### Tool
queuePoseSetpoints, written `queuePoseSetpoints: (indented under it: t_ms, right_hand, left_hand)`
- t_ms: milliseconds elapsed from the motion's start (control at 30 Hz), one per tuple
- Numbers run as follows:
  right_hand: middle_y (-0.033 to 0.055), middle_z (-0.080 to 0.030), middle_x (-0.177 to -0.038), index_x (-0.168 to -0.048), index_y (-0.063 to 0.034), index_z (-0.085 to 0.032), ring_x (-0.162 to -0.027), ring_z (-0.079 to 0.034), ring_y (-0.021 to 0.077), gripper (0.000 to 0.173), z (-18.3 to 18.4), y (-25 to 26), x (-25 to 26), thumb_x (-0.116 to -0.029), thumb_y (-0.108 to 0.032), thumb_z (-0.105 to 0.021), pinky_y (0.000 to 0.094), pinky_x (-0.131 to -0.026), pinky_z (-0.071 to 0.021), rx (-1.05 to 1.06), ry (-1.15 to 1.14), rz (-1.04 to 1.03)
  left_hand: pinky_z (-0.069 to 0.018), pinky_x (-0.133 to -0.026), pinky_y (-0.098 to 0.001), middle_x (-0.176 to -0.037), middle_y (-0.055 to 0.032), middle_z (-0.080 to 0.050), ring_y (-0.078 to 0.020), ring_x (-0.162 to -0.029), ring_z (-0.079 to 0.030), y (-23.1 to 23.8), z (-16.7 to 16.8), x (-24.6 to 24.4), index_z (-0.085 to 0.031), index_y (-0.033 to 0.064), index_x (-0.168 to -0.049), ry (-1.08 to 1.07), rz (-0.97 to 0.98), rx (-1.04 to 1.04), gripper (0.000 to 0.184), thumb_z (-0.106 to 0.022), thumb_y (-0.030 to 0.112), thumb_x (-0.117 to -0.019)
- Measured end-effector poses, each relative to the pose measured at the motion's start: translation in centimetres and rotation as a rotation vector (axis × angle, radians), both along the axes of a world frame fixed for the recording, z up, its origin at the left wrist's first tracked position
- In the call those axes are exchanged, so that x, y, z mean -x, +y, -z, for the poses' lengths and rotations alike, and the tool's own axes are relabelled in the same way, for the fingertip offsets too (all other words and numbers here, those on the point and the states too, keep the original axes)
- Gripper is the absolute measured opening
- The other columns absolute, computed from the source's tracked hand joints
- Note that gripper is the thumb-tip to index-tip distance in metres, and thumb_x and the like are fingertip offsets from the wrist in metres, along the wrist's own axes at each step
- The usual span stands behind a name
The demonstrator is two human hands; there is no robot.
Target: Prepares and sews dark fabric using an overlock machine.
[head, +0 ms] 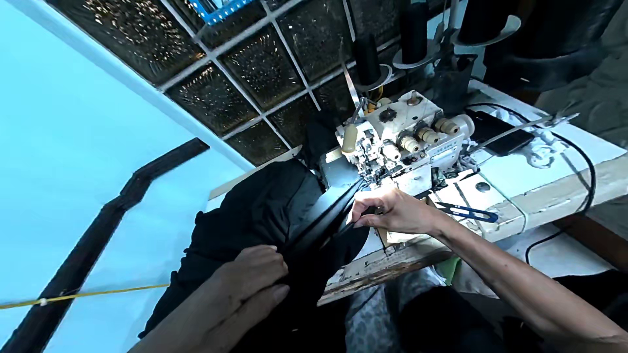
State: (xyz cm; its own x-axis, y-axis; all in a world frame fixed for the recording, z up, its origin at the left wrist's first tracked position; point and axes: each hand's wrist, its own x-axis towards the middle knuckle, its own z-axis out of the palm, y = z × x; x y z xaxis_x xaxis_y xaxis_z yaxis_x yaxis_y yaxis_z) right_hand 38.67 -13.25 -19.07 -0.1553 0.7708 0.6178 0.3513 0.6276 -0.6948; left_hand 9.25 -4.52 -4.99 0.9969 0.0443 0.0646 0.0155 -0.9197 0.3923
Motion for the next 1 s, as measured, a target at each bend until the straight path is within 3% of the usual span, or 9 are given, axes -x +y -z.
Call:
queuePoseSetpoints:
  t_ms: [67, 167, 300, 400, 500, 667, 800, 933, 1000]
  right_hand:
    - [0.0029, -0.070, -0.083, -0.093, 0.0011, -0.069, -0.077, -0.062, -0.0018, 0.010, -0.1, -0.3, -0.3, -0.0956, -0.008, -0.065, 0.0143, -0.072, -0.0495, 0.025, -0.034, 0.009]
    - [0.0023, -0.065, -0.080, -0.092, 0.0009, -0.067, -0.073, -0.058, -0.0003, 0.013, -0.1, -1.6, -1.1, -0.0979, -0.009, -0.060, 0.0150, -0.068, -0.0469, 0.047, -0.108, 0.021]
    - [0.0087, -0.068, -0.085, -0.102, -0.0023, -0.071, -0.080, -0.063, 0.0159, 0.023, 0.4, -4.9, -2.1, -0.0993, -0.007, -0.049, 0.0327, -0.079, -0.0497, 0.055, -0.288, 0.014]
    - [0.0104, -0.070, -0.085, -0.103, -0.0047, -0.072, -0.086, -0.067, 0.0246, 0.026, 0.9, -7.4, -1.7, -0.0948, -0.005, -0.048, 0.0474, -0.100, -0.0458, 0.063, -0.385, 0.038]
    - [0.0071, -0.072, -0.087, -0.099, -0.0072, -0.071, -0.092, -0.070, 0.0200, 0.019, 1.8, -9.2, -0.6, -0.0990, -0.013, -0.053, 0.0427, -0.109, -0.0432, 0.054, -0.376, 0.134]
    - [0.0069, -0.071, -0.083, -0.096, -0.0049, -0.069, -0.086, -0.069, 0.0137, 0.013, 3.0, -9.6, -0.1, -0.0978, -0.009, -0.057, 0.0330, -0.107, -0.0437, 0.028, -0.265, 0.215]
    - [0.0083, -0.076, -0.094, -0.098, -0.0029, -0.072, -0.101, -0.071, 0.0154, 0.014, 3.4, -7.7, -0.7, -0.0963, -0.007, -0.058, 0.0374, -0.113, -0.0414, 0.023, -0.235, 0.255]
    - [0.0068, -0.076, -0.098, -0.098, -0.0052, -0.074, -0.102, -0.071, 0.0139, 0.013, 4.2, -5.4, -1.6, -0.0958, -0.008, -0.061, 0.0409, -0.111, -0.0428, -0.035, -0.240, 0.334]
    - [0.0040, -0.076, -0.097, -0.096, -0.0082, -0.075, -0.107, -0.068, 0.0159, 0.014, 4.6, -4.3, -2.0, -0.0962, -0.012, -0.062, 0.0419, -0.109, -0.0424, -0.082, -0.264, 0.389]
  left_hand:
    - [-0.0419, -0.107, -0.0238, -0.091, -0.0040, -0.067, -0.0014, -0.106, -0.061, 0.9, 0.3, -0.1, -0.064, 0.0024, -0.090, -0.046, -0.047, 0.005, 0.039, -0.042, 0.029, -0.1087]
    - [-0.0442, -0.097, -0.0160, -0.082, 0.0045, -0.061, 0.0072, -0.093, -0.058, 1.5, 0.7, -1.0, -0.064, 0.0068, -0.088, -0.064, -0.105, 0.032, 0.033, -0.045, 0.026, -0.1058]
    - [-0.0438, -0.093, -0.0222, -0.074, 0.0031, -0.060, 0.0012, -0.080, -0.058, -0.1, 1.6, -3.7, -0.066, 0.0083, -0.084, -0.029, -0.077, 0.010, 0.036, -0.044, 0.027, -0.1053]
    - [-0.0434, -0.096, -0.0292, -0.069, 0.0010, -0.054, -0.0044, -0.070, -0.056, -1.0, 2.5, -6.0, -0.062, 0.0087, -0.081, 0.005, 0.029, 0.012, 0.035, -0.043, 0.025, -0.1062]
    - [-0.0449, -0.093, -0.0296, -0.062, 0.0020, -0.049, -0.0057, -0.062, -0.053, -1.5, 3.7, -7.8, -0.061, 0.0098, -0.078, -0.005, 0.073, 0.011, 0.031, -0.047, 0.021, -0.1036]
    - [-0.0442, -0.090, -0.0305, -0.061, 0.0024, -0.046, -0.0062, -0.060, -0.050, -1.7, 4.7, -8.9, -0.057, 0.0115, -0.077, -0.013, 0.078, 0.018, 0.029, -0.047, 0.021, -0.1029]
    - [-0.0441, -0.085, -0.0266, -0.061, 0.0042, -0.047, -0.0039, -0.060, -0.049, -1.3, 4.9, -9.2, -0.058, 0.0122, -0.076, -0.044, 0.051, -0.028, 0.030, -0.047, 0.021, -0.1022]
    - [-0.0459, -0.084, -0.0266, -0.060, 0.0048, -0.047, -0.0035, -0.058, -0.049, -0.8, 5.3, -9.7, -0.060, 0.0122, -0.076, -0.068, 0.016, -0.086, 0.030, -0.047, 0.022, -0.1016]
    - [-0.0455, -0.078, -0.0267, -0.060, 0.0051, -0.048, -0.0046, -0.059, -0.050, -0.5, 5.5, -10.0, -0.062, 0.0120, -0.076, -0.077, -0.002, -0.123, 0.031, -0.047, 0.022, -0.1010]
